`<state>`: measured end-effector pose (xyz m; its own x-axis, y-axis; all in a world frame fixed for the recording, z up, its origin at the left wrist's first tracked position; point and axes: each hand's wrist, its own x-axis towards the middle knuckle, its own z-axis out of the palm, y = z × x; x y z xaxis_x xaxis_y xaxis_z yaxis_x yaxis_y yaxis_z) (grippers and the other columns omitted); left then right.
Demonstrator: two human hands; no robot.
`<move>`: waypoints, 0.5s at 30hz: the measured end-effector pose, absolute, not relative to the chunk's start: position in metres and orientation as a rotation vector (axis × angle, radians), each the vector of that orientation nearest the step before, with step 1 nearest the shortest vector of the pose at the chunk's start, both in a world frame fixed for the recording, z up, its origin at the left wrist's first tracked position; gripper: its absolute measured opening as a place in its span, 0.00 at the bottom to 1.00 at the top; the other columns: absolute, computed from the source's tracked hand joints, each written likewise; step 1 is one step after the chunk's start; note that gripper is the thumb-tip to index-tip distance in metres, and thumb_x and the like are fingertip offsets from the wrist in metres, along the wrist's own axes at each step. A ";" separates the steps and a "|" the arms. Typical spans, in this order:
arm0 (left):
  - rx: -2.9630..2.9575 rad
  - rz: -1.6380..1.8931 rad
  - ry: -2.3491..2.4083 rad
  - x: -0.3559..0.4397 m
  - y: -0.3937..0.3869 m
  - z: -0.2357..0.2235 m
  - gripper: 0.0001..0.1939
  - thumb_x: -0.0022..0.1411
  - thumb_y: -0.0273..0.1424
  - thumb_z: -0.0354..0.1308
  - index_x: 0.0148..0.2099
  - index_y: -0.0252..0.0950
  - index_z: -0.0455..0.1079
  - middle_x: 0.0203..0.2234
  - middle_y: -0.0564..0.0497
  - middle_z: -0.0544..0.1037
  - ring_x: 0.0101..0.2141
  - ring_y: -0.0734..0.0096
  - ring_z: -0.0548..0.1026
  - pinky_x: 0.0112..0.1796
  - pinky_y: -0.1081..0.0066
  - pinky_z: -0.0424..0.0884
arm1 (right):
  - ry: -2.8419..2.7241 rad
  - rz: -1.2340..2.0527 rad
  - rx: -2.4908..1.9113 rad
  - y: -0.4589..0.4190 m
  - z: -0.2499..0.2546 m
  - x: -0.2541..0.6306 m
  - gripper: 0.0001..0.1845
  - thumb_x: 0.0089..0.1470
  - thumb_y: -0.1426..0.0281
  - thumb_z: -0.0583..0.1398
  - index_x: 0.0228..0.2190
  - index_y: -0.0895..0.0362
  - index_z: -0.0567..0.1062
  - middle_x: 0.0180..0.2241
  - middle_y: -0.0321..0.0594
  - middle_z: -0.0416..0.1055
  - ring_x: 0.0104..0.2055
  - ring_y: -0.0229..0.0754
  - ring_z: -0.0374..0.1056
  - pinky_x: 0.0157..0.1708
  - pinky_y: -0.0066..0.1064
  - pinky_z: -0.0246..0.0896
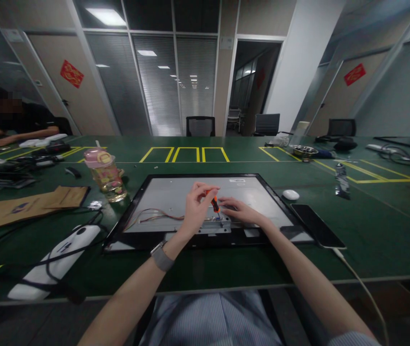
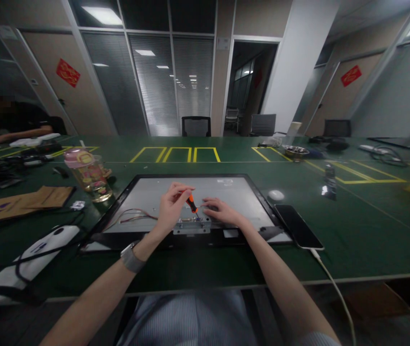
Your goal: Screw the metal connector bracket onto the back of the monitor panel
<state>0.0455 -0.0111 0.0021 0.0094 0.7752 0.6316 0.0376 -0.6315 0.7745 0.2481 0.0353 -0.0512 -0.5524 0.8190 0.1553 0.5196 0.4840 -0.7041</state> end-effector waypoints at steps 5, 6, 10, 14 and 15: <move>1.743 1.658 0.778 0.046 -0.018 0.002 0.12 0.66 0.31 0.50 0.45 0.37 0.74 0.38 0.48 0.73 0.40 0.70 0.73 0.44 0.69 0.69 | -2.252 0.843 -1.122 0.037 -0.054 0.248 0.26 0.55 0.50 0.56 0.47 0.54 0.75 0.59 0.47 0.64 0.62 0.53 0.58 0.62 0.48 0.46; 1.747 1.625 0.743 0.046 -0.020 0.002 0.13 0.67 0.31 0.49 0.47 0.37 0.73 0.40 0.47 0.75 0.41 0.69 0.74 0.46 0.68 0.69 | -2.251 0.839 -1.110 0.037 -0.054 0.248 0.27 0.55 0.50 0.56 0.47 0.54 0.76 0.58 0.48 0.64 0.61 0.53 0.58 0.62 0.49 0.46; 1.781 1.481 0.636 0.043 -0.024 0.006 0.15 0.68 0.32 0.46 0.50 0.36 0.72 0.47 0.44 0.76 0.49 0.63 0.72 0.54 0.61 0.65 | -2.263 0.824 -1.053 0.040 -0.056 0.249 0.28 0.54 0.48 0.55 0.45 0.54 0.76 0.57 0.46 0.65 0.61 0.53 0.58 0.62 0.48 0.46; 1.810 1.410 0.565 0.040 -0.024 0.009 0.16 0.68 0.32 0.47 0.51 0.38 0.71 0.52 0.45 0.73 0.54 0.61 0.69 0.56 0.59 0.63 | -2.281 0.817 -1.023 0.039 -0.055 0.249 0.26 0.55 0.48 0.55 0.45 0.53 0.76 0.57 0.44 0.66 0.60 0.52 0.59 0.61 0.47 0.48; 1.793 1.405 0.566 0.039 -0.023 0.009 0.15 0.67 0.32 0.47 0.51 0.39 0.71 0.51 0.45 0.73 0.52 0.61 0.70 0.55 0.59 0.65 | -2.282 0.819 -1.022 0.038 -0.055 0.249 0.26 0.55 0.49 0.54 0.45 0.53 0.76 0.57 0.44 0.65 0.60 0.52 0.59 0.61 0.47 0.49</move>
